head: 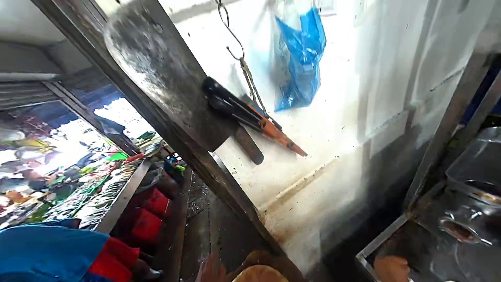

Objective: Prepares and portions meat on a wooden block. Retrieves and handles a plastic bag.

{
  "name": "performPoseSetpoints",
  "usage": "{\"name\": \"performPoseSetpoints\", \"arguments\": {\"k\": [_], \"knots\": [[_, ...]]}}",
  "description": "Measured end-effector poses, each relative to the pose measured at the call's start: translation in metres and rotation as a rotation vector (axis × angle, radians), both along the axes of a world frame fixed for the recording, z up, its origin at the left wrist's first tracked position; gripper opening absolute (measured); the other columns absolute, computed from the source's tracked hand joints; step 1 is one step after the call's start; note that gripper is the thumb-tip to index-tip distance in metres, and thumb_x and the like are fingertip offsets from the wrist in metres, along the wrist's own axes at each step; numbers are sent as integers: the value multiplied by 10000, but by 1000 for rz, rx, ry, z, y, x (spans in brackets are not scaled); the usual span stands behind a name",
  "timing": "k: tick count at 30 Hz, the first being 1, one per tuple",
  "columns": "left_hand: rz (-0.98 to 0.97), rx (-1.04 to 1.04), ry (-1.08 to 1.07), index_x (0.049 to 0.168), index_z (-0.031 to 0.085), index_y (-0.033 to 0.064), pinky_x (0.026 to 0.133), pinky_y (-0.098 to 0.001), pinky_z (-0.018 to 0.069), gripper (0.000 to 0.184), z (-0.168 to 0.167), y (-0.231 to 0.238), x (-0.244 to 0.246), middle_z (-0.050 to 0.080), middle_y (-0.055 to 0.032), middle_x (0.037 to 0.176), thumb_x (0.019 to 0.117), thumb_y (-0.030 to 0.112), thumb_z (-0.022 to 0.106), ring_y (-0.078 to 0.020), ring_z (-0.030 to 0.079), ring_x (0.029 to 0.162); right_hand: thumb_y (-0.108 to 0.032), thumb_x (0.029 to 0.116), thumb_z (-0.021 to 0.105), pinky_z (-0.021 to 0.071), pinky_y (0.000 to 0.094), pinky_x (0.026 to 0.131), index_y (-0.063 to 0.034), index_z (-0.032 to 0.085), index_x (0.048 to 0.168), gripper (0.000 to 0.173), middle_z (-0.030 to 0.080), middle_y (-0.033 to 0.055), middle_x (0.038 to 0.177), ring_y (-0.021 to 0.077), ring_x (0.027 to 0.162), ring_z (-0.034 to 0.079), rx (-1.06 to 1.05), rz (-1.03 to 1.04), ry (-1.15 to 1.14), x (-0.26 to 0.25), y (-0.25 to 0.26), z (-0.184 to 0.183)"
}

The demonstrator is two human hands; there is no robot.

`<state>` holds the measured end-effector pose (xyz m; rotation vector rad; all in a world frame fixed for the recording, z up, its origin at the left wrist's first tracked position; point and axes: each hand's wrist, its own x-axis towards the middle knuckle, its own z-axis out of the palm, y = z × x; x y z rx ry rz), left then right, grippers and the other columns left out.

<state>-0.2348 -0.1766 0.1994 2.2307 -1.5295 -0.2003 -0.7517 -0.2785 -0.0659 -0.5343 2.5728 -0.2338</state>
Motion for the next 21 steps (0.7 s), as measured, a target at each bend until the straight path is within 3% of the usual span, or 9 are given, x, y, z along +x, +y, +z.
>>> {"name": "performPoseSetpoints", "arguments": {"k": [3,6,7,9,11,13,15,17,21], "knots": [[-466,-348,112,1518,467,52,925,-411,624,554,150,-34,-86,658,-121,1344,1005,204,609,-214,716,1093,-268,991,519,555,520,1002,62,323,1533,664,483,293,1485,390,1290,605,-48,9,-41,-11,-2,-4],[-906,-585,37,1509,459,84,911,-384,636,509,293,-53,-172,708,-37,1257,1059,316,520,-154,717,1071,-260,971,567,518,579,1036,48,358,1544,683,486,299,1496,428,1331,561,-103,206,-112,-16,13,21],[-960,-646,-54,1499,482,100,906,-346,627,488,335,-59,-200,720,-3,1230,1063,318,501,-107,711,1067,-275,958,584,516,597,1031,29,385,1536,683,510,288,1481,427,1321,571,-113,258,-133,-16,18,33],[-1039,-764,-146,1464,522,55,918,-285,611,436,409,-83,-257,731,-26,1220,1053,202,506,-72,709,1070,-300,950,600,519,618,1017,-17,472,1492,625,581,257,1421,411,1284,606,-156,307,-195,-11,27,55],[-1022,-762,-66,1412,567,50,937,-281,597,394,463,-129,-308,708,-59,1236,1038,151,497,-82,700,1080,-274,953,631,496,624,1047,-19,542,1447,563,626,255,1359,413,1267,613,-303,357,-276,-3,33,72],[-859,-618,178,1327,598,36,889,-334,587,338,493,-183,-348,670,-97,1217,1042,189,500,-136,687,1035,-215,969,628,500,606,1043,-13,574,1413,490,662,240,1295,397,1213,640,-468,476,-390,14,33,103],[-656,-478,227,1204,592,10,748,-409,553,278,496,-227,-369,621,-120,1050,1013,190,500,-195,629,854,-188,996,615,572,566,959,-32,590,1393,428,683,189,1258,339,1089,701,-586,596,-518,26,31,152],[-550,-274,44,1230,582,-20,750,-455,583,306,489,-250,-374,640,-178,1062,996,159,503,-249,661,849,-159,1005,602,631,494,858,-47,619,1362,375,705,142,1215,264,948,741,-747,673,-588,27,26,206],[-517,-47,-669,882,646,-72,793,-701,471,276,488,-265,-368,658,-290,984,970,187,610,-461,643,965,-169,1005,557,643,336,723,-63,675,1259,299,727,63,1100,126,789,717,-1203,851,-434,14,9,320]]}}
